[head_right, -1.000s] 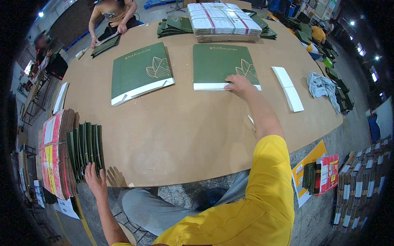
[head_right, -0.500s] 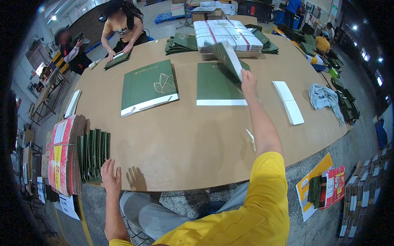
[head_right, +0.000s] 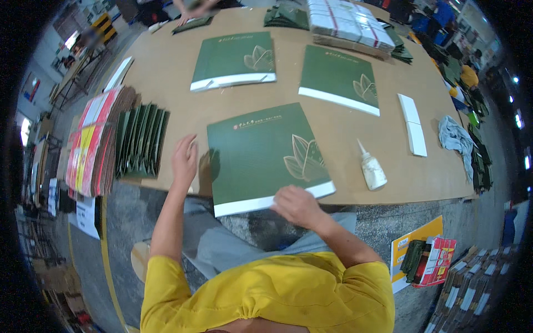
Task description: Folding and gluing paper boxes or bags in a workshop.
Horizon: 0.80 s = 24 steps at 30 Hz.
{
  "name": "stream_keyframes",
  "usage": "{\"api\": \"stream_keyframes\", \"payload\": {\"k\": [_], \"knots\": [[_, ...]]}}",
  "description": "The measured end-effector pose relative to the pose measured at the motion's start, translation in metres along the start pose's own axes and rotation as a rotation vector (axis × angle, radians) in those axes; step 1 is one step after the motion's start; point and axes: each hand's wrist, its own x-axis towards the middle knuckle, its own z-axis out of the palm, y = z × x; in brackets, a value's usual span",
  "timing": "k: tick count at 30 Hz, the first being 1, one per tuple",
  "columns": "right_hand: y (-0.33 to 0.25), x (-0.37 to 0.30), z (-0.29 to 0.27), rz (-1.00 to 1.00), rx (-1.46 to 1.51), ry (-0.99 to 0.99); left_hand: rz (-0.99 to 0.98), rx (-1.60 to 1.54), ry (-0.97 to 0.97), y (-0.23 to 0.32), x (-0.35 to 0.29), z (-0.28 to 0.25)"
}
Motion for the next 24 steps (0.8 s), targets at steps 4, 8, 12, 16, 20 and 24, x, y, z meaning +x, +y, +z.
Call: {"api": "stream_keyframes", "payload": {"k": [4, 8, 12, 16, 20, 24], "knots": [[-0.012, -0.009, 0.013, 0.181, 0.088, -0.085, 0.061, 0.252, -0.179, -0.031, 0.018, 0.053], [0.015, -0.01, 0.013, 0.313, -0.022, -0.086, 0.135, 0.463, -0.141, -0.037, 0.038, 0.082], [0.027, -0.029, 0.028, 0.343, -0.212, -0.319, -0.047, 0.579, -0.553, -0.013, 0.058, 0.08], [0.025, -0.029, 0.031, 0.346, -0.229, -0.304, 0.087, 0.671, -0.499, -0.009, 0.074, 0.076], [0.028, -0.028, 0.031, 0.349, -0.223, -0.295, 0.144, 0.671, -0.421, -0.001, 0.079, 0.068], [0.032, -0.028, 0.03, 0.365, -0.186, -0.264, -0.022, 0.533, -0.487, -0.003, 0.091, 0.062]]}}
